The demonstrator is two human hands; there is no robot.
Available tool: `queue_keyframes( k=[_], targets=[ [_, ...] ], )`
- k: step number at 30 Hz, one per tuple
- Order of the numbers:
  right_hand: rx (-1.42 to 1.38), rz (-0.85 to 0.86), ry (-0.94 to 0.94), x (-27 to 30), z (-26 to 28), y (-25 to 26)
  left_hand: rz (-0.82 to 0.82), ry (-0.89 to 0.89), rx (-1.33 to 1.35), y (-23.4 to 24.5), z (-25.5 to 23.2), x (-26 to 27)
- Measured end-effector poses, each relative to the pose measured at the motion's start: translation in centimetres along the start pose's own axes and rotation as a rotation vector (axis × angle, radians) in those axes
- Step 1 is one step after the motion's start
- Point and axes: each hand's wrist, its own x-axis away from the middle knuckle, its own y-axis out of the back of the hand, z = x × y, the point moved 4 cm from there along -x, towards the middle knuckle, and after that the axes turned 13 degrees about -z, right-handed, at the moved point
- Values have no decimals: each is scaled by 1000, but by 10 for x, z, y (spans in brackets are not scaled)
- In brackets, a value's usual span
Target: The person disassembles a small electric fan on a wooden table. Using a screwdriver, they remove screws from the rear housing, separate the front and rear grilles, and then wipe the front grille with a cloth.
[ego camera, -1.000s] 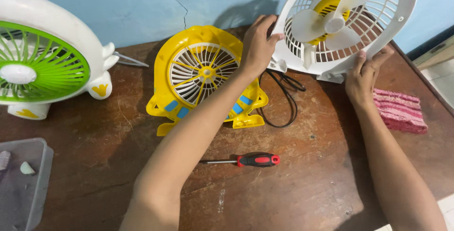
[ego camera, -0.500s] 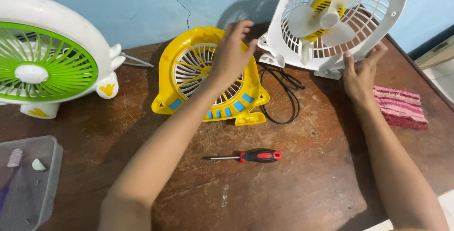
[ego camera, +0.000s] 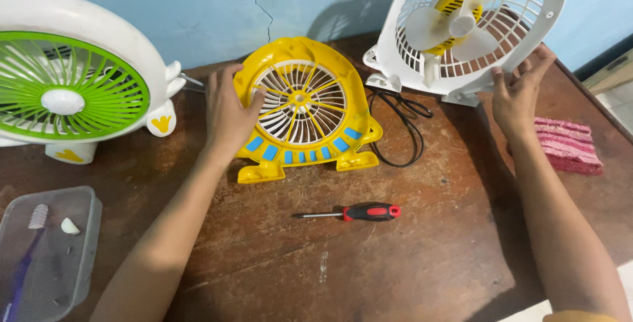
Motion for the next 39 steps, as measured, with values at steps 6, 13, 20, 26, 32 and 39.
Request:
queue_keyframes(
  k=[6, 13, 20, 26, 32, 39],
  targets=[
    [74, -7, -45, 2, 17, -4, 104, 172, 64, -16, 19, 15],
    [134, -57, -105, 2, 36, 1, 106, 387, 125, -8, 35, 11],
    [414, -353, 322, 9, 64, 11, 46, 313, 200, 17, 10, -2],
    [450, -199, 567, 24, 79, -27, -63, 227, 383, 44, -18, -5],
    [37, 23, -481, -81, -27, -11, -65, 313, 513, 52, -12, 4],
    [-42, -190, 161, -46, -106, -31, -71, 328, 601, 52, -14, 6]
  ],
)
